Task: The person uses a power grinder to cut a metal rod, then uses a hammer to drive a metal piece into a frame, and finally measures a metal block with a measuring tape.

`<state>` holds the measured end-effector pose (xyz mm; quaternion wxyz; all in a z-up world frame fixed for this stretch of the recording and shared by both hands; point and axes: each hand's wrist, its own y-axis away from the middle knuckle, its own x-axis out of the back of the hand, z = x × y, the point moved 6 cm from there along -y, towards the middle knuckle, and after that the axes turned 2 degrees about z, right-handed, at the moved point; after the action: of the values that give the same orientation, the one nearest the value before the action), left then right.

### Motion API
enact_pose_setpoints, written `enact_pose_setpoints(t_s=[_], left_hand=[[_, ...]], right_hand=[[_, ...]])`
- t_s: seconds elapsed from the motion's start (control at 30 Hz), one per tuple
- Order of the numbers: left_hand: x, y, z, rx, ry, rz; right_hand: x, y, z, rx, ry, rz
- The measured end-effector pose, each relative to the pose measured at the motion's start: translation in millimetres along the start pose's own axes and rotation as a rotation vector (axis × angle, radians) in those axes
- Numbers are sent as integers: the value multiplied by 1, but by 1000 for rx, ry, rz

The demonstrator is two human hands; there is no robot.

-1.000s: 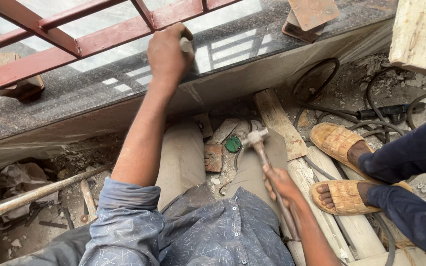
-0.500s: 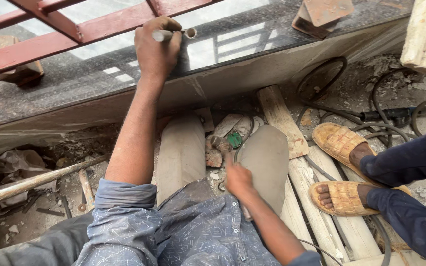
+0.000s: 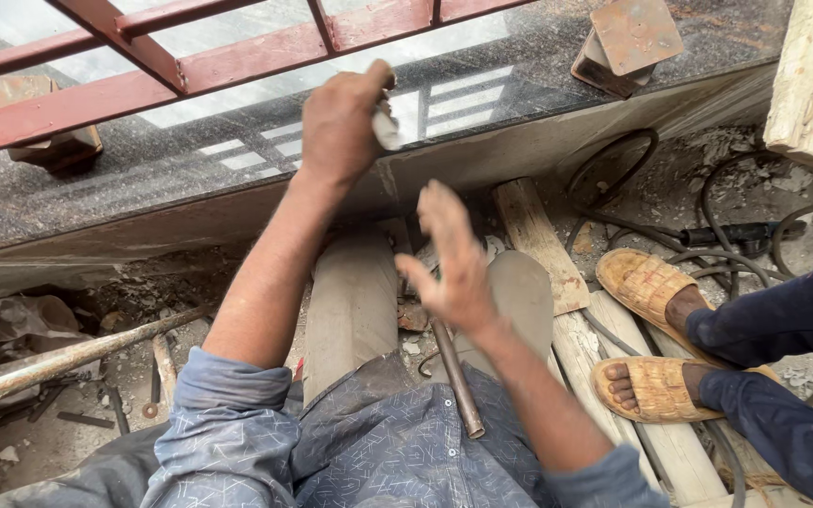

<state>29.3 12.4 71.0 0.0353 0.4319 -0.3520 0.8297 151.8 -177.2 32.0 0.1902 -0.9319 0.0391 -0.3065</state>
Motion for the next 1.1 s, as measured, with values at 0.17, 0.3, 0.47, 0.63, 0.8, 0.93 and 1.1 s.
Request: enact_pose_setpoints(t_s=[0.17,0.3,0.47,0.63,0.8,0.93,1.1], left_hand=[[6,-8,22,-92,38,-67],[12,-3,9,-129,-9,30],[7,11,-25,9,33,108],[-1,11,-26,-35,28,158],[-27,9,-33,-92,-152,-16],[-20,9,-30,-130,-209,10],[-13,6,-28,-63,-165,13]], right_hand=[[33,-114,-45,205,-139,69],[40,-140,-27,92,-391,75],[72,-147,-14,157,-414,241],[74,-174,11,148,-362,208],[54,-192,21,214,-310,38],[50,-198,17,229,-354,-58],[49,-204,7,292,-289,-105]])
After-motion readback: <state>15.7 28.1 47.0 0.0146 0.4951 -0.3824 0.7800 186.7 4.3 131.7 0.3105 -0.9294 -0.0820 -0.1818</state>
